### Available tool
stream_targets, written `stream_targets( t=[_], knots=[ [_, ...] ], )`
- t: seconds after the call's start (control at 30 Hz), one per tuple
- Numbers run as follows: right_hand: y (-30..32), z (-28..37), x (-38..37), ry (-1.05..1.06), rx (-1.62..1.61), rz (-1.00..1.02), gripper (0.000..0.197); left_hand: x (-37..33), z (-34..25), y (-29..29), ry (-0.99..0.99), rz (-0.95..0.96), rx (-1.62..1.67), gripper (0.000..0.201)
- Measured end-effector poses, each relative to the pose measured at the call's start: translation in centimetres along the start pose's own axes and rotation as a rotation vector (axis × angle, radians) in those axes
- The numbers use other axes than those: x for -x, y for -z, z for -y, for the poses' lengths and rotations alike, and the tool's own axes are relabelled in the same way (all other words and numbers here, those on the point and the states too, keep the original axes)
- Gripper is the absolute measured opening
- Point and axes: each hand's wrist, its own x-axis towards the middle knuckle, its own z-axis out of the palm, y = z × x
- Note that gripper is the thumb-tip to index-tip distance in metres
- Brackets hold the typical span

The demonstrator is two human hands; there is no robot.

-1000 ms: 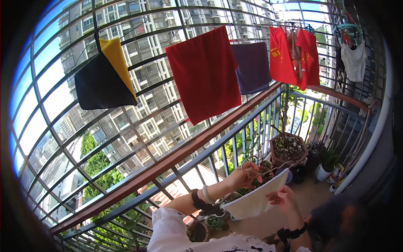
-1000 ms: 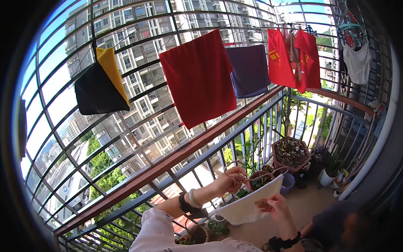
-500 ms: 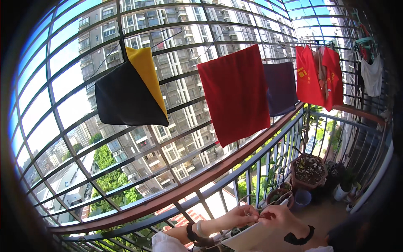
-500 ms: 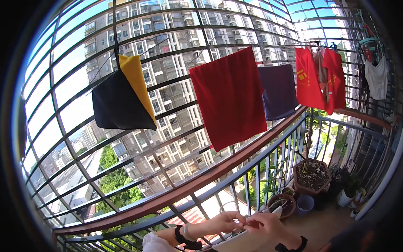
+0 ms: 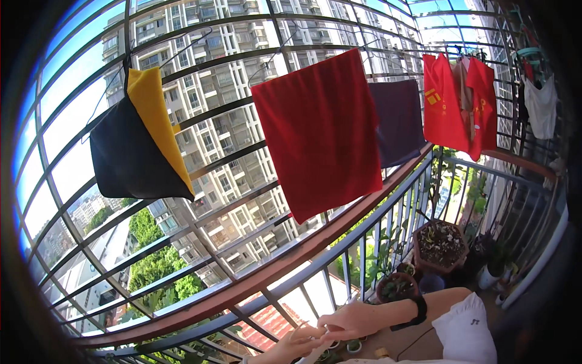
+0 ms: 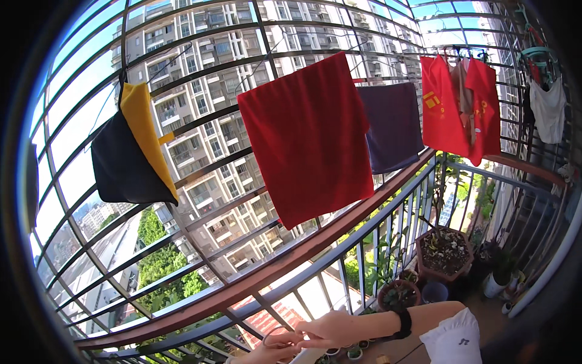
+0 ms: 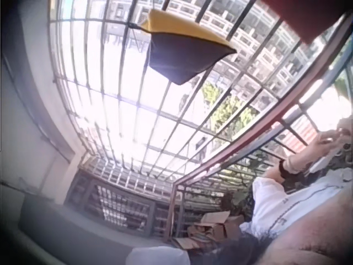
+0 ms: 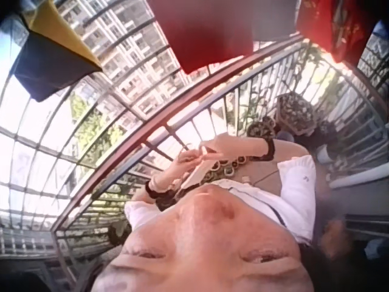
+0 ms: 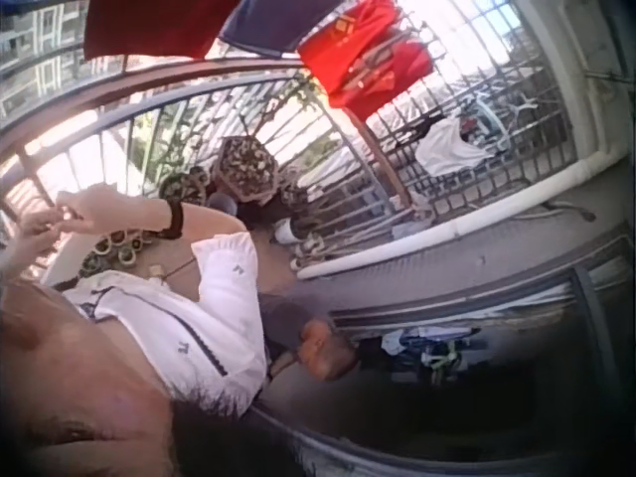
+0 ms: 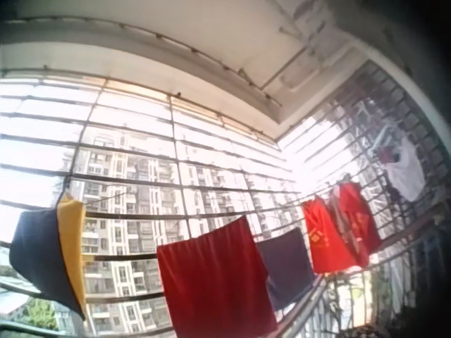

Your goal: The person takes items of laundry from a basin, places them onto hangers, and uses a reacher pole to hang them on a high rack on a balcony.

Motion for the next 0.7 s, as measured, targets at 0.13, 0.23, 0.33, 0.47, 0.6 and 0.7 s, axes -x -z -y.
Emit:
stream_targets(
  t=[0.13, 0.23, 0.33, 0.47, 0.6, 0.7],
  knots=[
    [13.8, -2.0, -1.4, 0.372, 0.492, -0.442, 0.050, 0.4, -1.3, -1.4, -0.244, -0.179, -0.149, 0.011],
    [31.7, -3.5, -3.3, 0.492, 0.894, -1.058, 0.059, 0.8, -2.0, -1.6, -0.242, -0.157, -0.226, 0.010],
    [46.2, -3.1, -3.1, 0.232, 1.222, -1.405, 0.085, 1.2, -1.5, -3.0, -0.185, -0.274, -0.053, 0.011],
    [55.4, -1.5, -2.6, -0.334, 1.416, -1.185, 0.113, 2.3, -0.2, -6.4, -0.069, -0.508, 0.067, 0.013],
    [59.1, -1.1, -3.1, -0.168, 1.259, -0.888, 0.108, 3.2, 0.7, -10.0, 0.029, -0.818, 0.059, 0.020],
    [60.2, -2.6, -3.4, 0.005, 1.254, -1.036, 0.085, 3.8, 1.1, -12.2, -0.189, -0.799, 0.040, 0.022]
  ],
)
